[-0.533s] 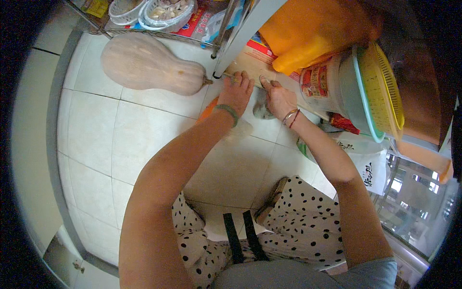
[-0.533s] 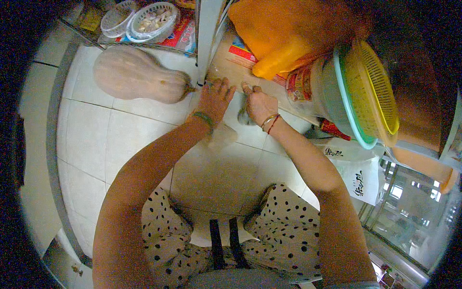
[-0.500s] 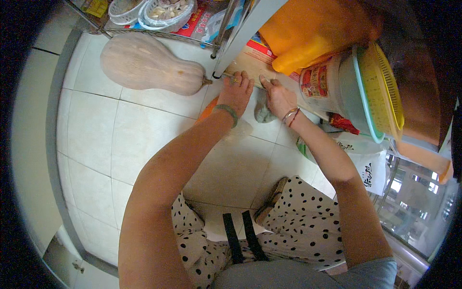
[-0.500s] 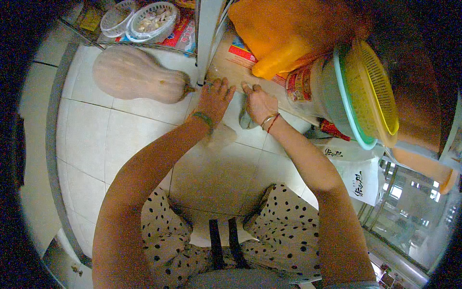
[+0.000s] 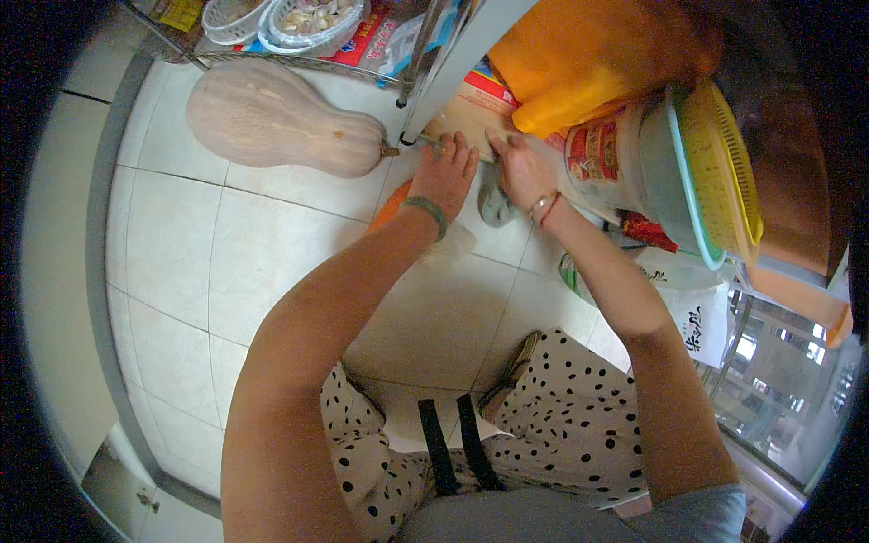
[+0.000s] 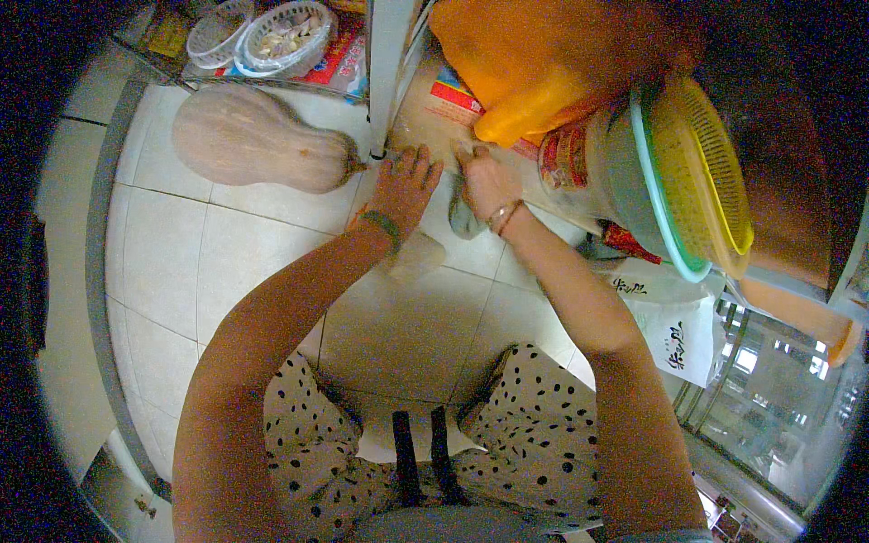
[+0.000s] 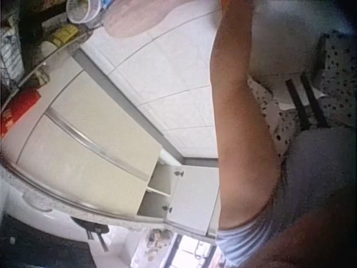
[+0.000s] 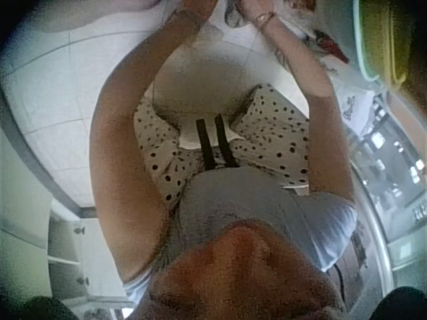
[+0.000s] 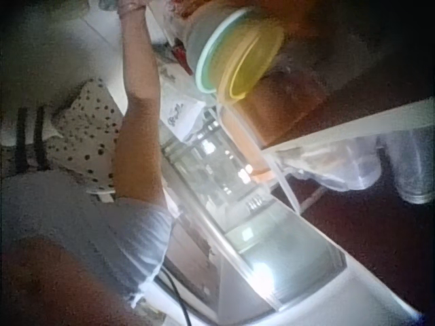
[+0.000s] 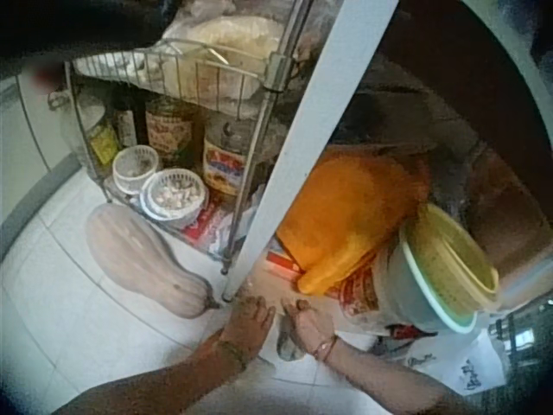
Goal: The person kneels on the kitchen floor and uses a cloth to wipe the tiled area under a metal storage shelf. They move a yellow colander and a white plastic bag to access the space and continue scrubbing the floor surface.
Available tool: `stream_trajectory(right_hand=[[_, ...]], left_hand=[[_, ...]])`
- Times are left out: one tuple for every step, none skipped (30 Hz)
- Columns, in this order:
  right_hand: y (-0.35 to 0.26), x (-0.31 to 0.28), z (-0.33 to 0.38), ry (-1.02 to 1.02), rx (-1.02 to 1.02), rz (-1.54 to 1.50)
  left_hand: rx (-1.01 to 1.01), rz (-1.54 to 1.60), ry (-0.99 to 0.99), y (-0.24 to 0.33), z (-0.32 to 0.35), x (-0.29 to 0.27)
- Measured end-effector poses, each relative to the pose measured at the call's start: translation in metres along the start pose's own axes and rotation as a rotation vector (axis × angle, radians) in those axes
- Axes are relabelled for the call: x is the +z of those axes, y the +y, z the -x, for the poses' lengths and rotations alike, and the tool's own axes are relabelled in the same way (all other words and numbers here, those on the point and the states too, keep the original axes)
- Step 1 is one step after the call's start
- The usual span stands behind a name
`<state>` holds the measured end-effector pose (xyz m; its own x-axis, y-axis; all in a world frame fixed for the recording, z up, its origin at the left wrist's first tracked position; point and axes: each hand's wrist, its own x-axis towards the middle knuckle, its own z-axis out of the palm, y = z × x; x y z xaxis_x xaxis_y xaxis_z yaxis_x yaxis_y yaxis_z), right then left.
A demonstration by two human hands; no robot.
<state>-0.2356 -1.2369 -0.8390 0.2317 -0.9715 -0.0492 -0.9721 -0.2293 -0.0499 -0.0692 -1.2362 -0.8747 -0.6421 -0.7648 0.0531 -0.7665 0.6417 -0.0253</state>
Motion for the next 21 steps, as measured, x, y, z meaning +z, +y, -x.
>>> stream_trajectory(right_hand=[[0.004,0.001,-0.011,-0.06,0.08,0.005],[0.004,0.001,-0.026,-0.116,0.16,0.009],[0.005,0.0,-0.034,-0.173,0.241,0.014],[0.005,-0.002,-0.033,-0.127,0.218,0.033],[-0.002,-0.003,-0.032,-0.08,0.182,0.047],[-0.008,-0.005,-0.03,-0.033,0.147,0.063],[-0.013,-0.008,-0.022,-0.07,0.151,0.026],[-0.016,-0.01,-0.008,-0.112,0.147,-0.011],[-0.018,-0.012,0.004,-0.161,0.152,-0.044],[-0.021,-0.012,0.009,-0.155,0.131,-0.051],[-0.021,-0.016,0.012,-0.142,0.116,-0.054],[-0.021,-0.018,0.013,-0.13,0.099,-0.06],[-0.02,-0.018,0.009,-0.169,0.104,-0.035],[-0.016,-0.017,0.001,-0.151,0.103,-0.021],[-0.01,-0.016,-0.011,-0.133,0.103,-0.007],[-0.006,-0.014,-0.02,-0.115,0.103,0.006],[-0.006,-0.014,-0.029,-0.177,0.169,0.023],[-0.012,-0.016,-0.04,-0.239,0.231,0.037],[-0.016,-0.019,-0.045,-0.3,0.295,0.052],[-0.016,-0.014,-0.038,-0.214,0.239,0.049],[-0.017,-0.01,-0.027,-0.121,0.179,0.05]], left_hand=[[0.004,-0.001,0.01,0.001,0.0,0.0],[0.009,0.001,0.015,0.002,-0.001,-0.001],[0.014,0.003,0.021,0.003,-0.003,-0.003],[0.02,0.006,0.028,0.004,-0.004,-0.006],[0.014,0.021,0.018,0.001,-0.003,-0.004],[0.009,0.037,0.009,0.0,-0.003,-0.003],[0.004,0.053,0.001,-0.002,-0.003,-0.001],[-0.003,0.016,0.0,-0.005,-0.001,0.0],[-0.002,-0.013,-0.002,-0.003,0.001,0.001],[-0.001,-0.042,-0.006,-0.002,0.003,0.002],[-0.003,-0.024,-0.006,-0.001,0.003,0.001],[-0.006,-0.008,-0.007,-0.001,0.003,0.0],[-0.01,0.008,-0.01,-0.001,0.004,-0.001],[-0.009,0.014,-0.001,0.0,0.003,-0.001],[-0.006,0.02,0.006,0.002,0.001,-0.002],[-0.003,0.026,0.014,0.003,0.0,-0.002],[0.003,0.02,0.003,0.004,-0.001,-0.002],[0.006,0.011,-0.01,0.003,-0.001,-0.003],[0.01,0.002,-0.022,0.002,-0.002,-0.004],[0.007,0.006,-0.024,0.002,0.0,-0.003],[-0.001,0.006,-0.019,0.002,0.0,-0.002]])
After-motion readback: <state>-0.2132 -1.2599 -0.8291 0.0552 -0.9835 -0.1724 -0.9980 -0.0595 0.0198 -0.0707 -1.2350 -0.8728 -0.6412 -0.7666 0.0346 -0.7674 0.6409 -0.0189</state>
